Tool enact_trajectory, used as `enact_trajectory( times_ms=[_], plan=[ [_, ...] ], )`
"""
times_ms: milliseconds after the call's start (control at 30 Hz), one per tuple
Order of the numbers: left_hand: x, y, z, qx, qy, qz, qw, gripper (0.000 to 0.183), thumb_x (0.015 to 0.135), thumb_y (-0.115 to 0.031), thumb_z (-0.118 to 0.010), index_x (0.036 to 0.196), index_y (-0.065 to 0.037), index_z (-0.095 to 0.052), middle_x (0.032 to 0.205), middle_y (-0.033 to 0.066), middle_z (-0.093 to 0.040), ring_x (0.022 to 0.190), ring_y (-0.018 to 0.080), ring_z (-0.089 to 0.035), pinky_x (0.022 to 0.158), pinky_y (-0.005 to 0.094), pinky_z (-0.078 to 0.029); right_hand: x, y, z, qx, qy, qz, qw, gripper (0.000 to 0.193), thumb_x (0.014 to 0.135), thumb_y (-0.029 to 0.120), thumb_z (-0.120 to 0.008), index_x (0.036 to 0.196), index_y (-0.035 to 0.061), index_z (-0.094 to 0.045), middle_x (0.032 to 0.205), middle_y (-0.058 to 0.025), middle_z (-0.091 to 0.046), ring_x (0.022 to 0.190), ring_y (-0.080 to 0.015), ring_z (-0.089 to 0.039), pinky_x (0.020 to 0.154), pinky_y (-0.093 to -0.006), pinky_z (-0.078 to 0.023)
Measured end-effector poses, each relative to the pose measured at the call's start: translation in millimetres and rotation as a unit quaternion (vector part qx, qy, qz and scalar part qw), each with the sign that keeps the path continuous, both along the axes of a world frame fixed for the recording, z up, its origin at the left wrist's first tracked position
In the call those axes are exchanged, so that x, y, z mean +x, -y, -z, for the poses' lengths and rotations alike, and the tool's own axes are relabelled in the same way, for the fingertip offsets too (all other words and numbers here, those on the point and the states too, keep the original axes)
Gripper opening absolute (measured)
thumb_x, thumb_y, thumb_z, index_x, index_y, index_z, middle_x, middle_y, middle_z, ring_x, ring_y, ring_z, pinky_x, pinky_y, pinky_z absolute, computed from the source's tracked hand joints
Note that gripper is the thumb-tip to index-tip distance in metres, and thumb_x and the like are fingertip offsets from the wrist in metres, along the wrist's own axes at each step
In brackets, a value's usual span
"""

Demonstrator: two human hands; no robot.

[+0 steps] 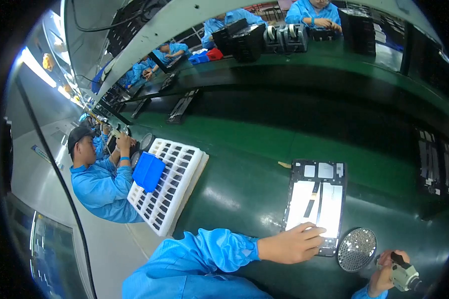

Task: The person takes tablet frames from the conveyor belt, positions the internal ribbon cables by hand, fastens screws into the frame using an electric screwdriver, and places the assembled devices back onto the conveyor.

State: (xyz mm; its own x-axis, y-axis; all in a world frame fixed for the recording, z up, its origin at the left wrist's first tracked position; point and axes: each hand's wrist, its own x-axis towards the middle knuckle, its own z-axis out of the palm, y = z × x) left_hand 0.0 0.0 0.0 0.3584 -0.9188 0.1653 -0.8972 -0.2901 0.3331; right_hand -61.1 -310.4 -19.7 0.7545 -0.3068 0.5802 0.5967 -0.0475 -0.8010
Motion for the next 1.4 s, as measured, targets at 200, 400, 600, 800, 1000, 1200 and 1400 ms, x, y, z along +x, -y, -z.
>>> enact_trajectory(
  times_ms=[200,400,600,800,1000,1200,1400],
  plan=[
    [-42,-20,-9,-0.044,0.111,-0.153,0.981,0.034,0.079,-0.021,-0.06,0.112,-0.011,-0.062,0.125,0.0176,-0.05,0.125,0.0381,-0.041,0.098,0.0585,-0.036,-16,-8,-4,0.032,-0.07,0.114,0.99,0.03,0.085,0.002,-0.056,0.114,0.0008,-0.049,0.08,-0.0046,-0.049,0.065,-0.0111,-0.046,0.06,-0.0252,-0.04],
    [28,-23,8,0.017,0.163,-0.306,0.938,0.057,0.08,-0.039,-0.066,0.131,-0.018,-0.049,0.133,0.0178,-0.045,0.126,0.0413,-0.039,0.094,0.0562,-0.04,-13,8,4,0.036,-0.122,0.155,0.98,0.045,0.087,-0.001,-0.053,0.13,0.0047,-0.042,0.084,-0.0033,-0.049,0.066,-0.0102,-0.046,0.061,-0.0247,-0.041],
    [125,-31,13,0.028,0.092,-0.331,0.939,0.053,0.085,-0.04,-0.062,0.131,-0.016,-0.051,0.137,0.0189,-0.042,0.126,0.0438,-0.038,0.093,0.0536,-0.044,-8,40,44,0.0,-0.137,0.193,0.971,0.043,0.09,0.003,-0.057,0.13,0.0015,-0.04,0.086,-0.0034,-0.053,0.073,-0.0094,-0.049,0.064,-0.0243,-0.042],
    [179,-52,19,0.016,0.075,-0.276,0.958,0.052,0.082,-0.033,-0.067,0.129,-0.015,-0.055,0.135,0.0168,-0.045,0.128,0.0428,-0.036,0.099,0.0502,-0.04,-5,17,6,-0.055,-0.093,0.252,0.962,0.049,0.09,0.007,-0.06,0.133,-0.0035,-0.037,0.114,-0.0123,-0.051,0.099,-0.0167,-0.051,0.085,-0.0293,-0.044],
    [179,-57,11,0.046,0.032,-0.286,0.957,0.05,0.083,-0.034,-0.067,0.128,-0.014,-0.057,0.141,0.0154,-0.041,0.131,0.0434,-0.033,0.103,0.0497,-0.036,-11,0,-35,-0.379,-0.073,0.424,0.82,0.055,0.089,0.008,-0.061,0.136,-0.0051,-0.036,0.129,-0.0214,-0.046,0.12,-0.0318,-0.043,0.099,-0.0394,-0.036],
    [175,-62,10,0.046,0.043,-0.301,0.951,0.05,0.083,-0.033,-0.067,0.128,-0.015,-0.058,0.14,0.0155,-0.042,0.133,0.0446,-0.031,0.105,0.0487,-0.035,-12,13,-26,-0.429,-0.034,0.396,0.811,0.049,0.089,0.01,-0.062,0.131,-0.0074,-0.043,0.122,-0.0213,-0.052,0.115,-0.0312,-0.048,0.095,-0.0363,-0.038],
    [183,-67,-9,0.072,-0.001,-0.284,0.956,0.053,0.073,-0.027,-0.075,0.123,-0.014,-0.061,0.135,0.0163,-0.047,0.124,0.0335,-0.043,0.102,0.0398,-0.04,-14,22,-9,-0.235,-0.161,0.277,0.918,0.033,0.091,0.013,-0.061,0.114,-0.0099,-0.054,0.098,-0.0116,-0.06,0.08,-0.0149,-0.056,0.071,-0.028,-0.047]
  ],
)
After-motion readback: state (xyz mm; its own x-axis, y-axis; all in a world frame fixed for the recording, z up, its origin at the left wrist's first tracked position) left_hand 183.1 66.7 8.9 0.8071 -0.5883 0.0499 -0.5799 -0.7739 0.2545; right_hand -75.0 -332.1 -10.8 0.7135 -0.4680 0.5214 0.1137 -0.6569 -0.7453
